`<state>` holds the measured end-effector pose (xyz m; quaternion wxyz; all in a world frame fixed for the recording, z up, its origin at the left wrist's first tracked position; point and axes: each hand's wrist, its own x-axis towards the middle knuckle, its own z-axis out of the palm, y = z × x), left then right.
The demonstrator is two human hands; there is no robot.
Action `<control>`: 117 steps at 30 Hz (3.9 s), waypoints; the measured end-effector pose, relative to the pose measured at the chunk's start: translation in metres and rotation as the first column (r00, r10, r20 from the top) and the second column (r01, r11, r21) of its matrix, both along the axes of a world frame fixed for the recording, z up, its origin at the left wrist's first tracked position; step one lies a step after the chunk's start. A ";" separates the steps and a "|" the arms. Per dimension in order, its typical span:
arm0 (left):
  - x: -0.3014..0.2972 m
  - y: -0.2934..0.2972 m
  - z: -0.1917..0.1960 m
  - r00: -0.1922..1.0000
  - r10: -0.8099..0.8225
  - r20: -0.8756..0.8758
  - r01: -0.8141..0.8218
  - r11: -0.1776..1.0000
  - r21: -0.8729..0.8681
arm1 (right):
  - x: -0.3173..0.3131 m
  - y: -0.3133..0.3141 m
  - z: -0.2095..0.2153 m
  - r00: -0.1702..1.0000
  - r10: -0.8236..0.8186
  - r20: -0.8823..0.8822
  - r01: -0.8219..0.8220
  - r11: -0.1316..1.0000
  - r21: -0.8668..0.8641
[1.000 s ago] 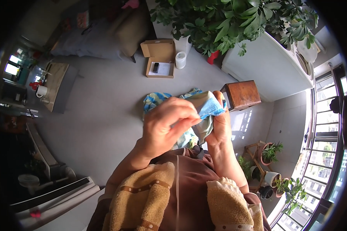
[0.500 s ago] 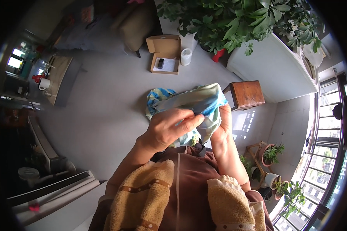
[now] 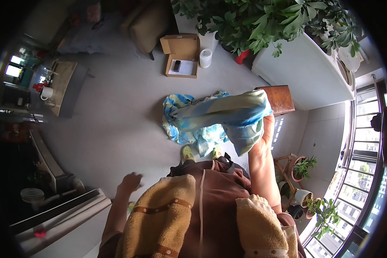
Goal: The person holds a blue and white patterned cloth by its edges, turning and examining the fabric by hand.
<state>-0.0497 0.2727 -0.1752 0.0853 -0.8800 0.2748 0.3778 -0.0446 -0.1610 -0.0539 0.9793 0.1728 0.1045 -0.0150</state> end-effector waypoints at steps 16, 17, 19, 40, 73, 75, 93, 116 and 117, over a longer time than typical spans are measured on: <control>0.057 -0.262 0.091 0.894 0.282 -0.349 -0.251 -0.330 -0.910 | 0.017 -0.013 0.012 0.986 0.054 0.159 0.006 0.935 -0.355; 0.054 -0.257 0.094 0.874 0.216 -0.435 -0.350 -0.341 -0.873 | 0.010 -0.024 0.013 0.994 -0.078 0.079 0.107 0.872 -0.477; 0.053 -0.250 0.121 0.893 0.115 -0.436 -0.393 -0.274 -0.878 | 0.006 -0.040 0.010 0.940 -0.174 0.294 0.338 0.603 -0.722; 0.069 -0.252 0.148 0.688 -0.020 -0.726 -0.712 -0.212 -0.669 | -0.003 0.012 0.015 0.976 0.206 -0.072 -0.069 -0.023 -0.997; 0.087 -0.240 0.135 0.808 0.423 0.411 0.311 0.287 -0.906 | 0.026 0.029 0.053 0.998 0.053 0.036 0.064 -0.842 -0.535; 0.093 -0.243 0.128 0.806 0.381 0.453 0.348 0.315 -0.883 | 0.030 0.019 0.057 0.987 0.118 -0.113 0.040 -0.846 -0.532; 0.081 -0.206 0.134 0.725 -0.091 -0.683 -0.684 0.028 -0.729 | 0.030 0.020 0.022 0.995 -0.074 0.068 0.087 0.299 -0.950; 0.075 -0.240 0.188 0.814 0.004 -0.581 -0.581 -0.034 -0.813 | -0.002 -0.005 0.047 0.896 0.428 -0.121 0.109 -0.474 -0.874; 0.080 -0.240 0.186 0.831 -0.025 -0.555 -0.556 -0.022 -0.831 | -0.003 -0.008 0.041 0.912 0.404 -0.065 0.122 -0.419 -0.900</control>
